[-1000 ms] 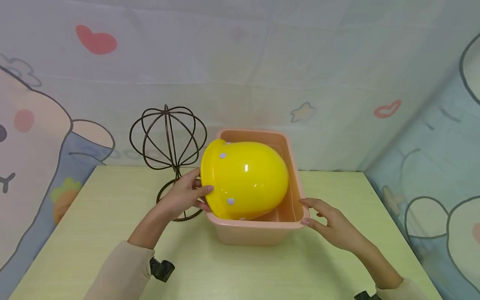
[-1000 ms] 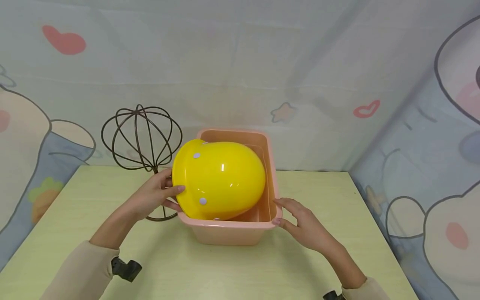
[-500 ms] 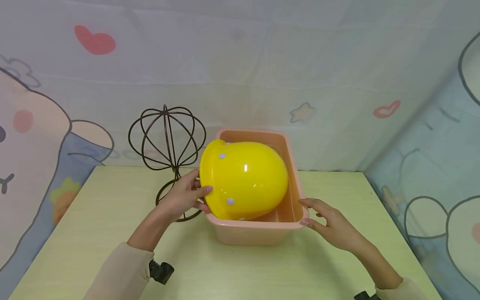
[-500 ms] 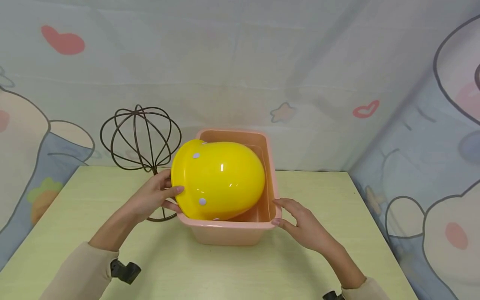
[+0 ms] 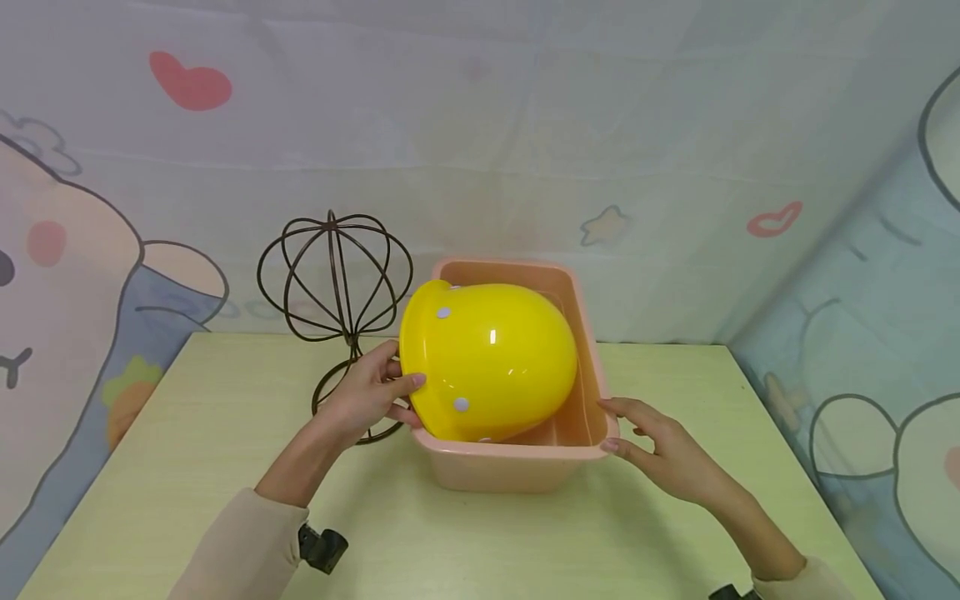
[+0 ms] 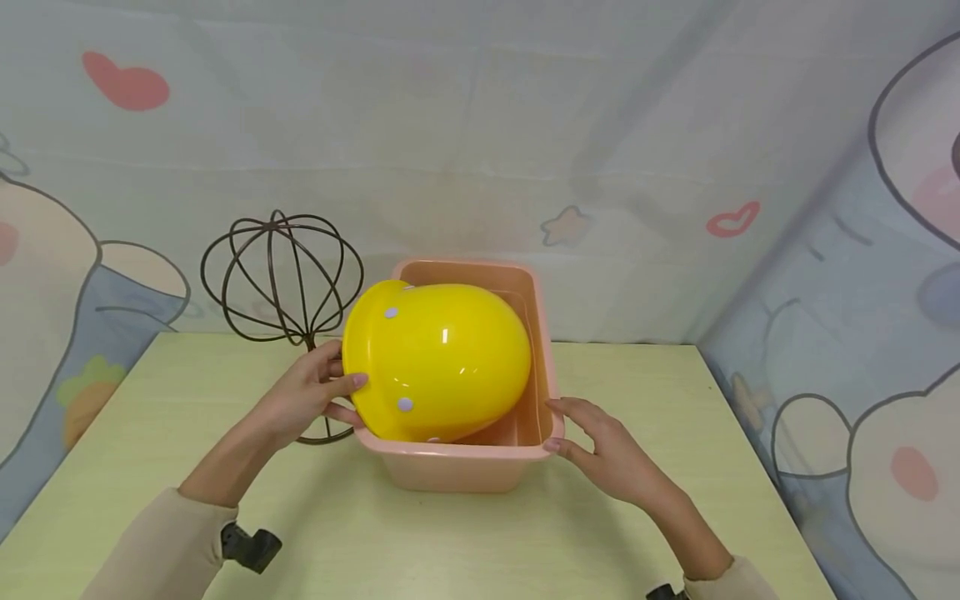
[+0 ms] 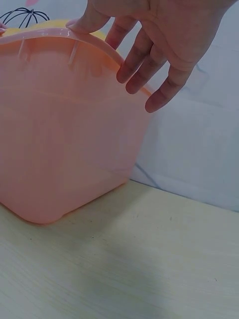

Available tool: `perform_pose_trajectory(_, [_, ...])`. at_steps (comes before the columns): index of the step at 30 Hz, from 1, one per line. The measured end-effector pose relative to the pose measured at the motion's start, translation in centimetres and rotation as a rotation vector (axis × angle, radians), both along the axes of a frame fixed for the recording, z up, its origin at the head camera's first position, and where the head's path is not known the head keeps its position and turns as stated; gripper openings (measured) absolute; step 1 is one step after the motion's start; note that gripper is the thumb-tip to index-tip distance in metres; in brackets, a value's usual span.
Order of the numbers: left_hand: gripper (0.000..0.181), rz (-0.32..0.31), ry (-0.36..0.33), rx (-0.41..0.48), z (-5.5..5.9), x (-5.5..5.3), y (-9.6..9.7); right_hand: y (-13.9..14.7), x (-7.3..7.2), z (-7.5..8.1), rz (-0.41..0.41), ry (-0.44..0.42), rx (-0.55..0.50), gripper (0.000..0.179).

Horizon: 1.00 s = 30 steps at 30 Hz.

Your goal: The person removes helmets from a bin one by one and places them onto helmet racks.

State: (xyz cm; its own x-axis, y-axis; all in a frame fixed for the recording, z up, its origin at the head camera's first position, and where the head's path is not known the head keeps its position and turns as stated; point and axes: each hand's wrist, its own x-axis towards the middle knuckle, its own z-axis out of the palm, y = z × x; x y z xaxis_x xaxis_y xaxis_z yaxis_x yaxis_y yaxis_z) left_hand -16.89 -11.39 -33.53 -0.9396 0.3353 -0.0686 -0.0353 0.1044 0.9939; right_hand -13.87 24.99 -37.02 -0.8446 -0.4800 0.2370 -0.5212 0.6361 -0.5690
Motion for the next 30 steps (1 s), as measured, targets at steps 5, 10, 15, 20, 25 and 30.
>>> perform_pose_trajectory(5, [0.041,0.011,0.005,0.009,-0.13,0.14,0.01,-0.03,0.06,0.01,-0.001,-0.013,0.001,0.047])
perform_pose_trajectory(10, [0.041,0.016,0.007,0.021,-0.19,0.27,0.02,-0.03,0.12,0.09,-0.005,-0.016,0.006,0.047])
perform_pose_trajectory(15, [0.041,0.022,0.013,0.044,-0.26,0.35,-0.03,0.08,0.13,0.05,-0.008,-0.017,0.009,0.046])
perform_pose_trajectory(20, [0.041,0.02,0.027,0.059,-0.21,0.41,-0.13,0.07,0.16,0.02,-0.011,-0.017,0.007,0.046])
perform_pose_trajectory(25, [0.043,0.033,0.03,0.062,0.24,0.67,-0.11,0.05,0.15,0.03,-0.006,-0.012,0.007,0.046])
perform_pose_trajectory(30, [0.043,0.038,0.038,0.078,0.69,0.91,-0.27,0.13,0.09,-0.04,0.0,0.004,0.006,0.046])
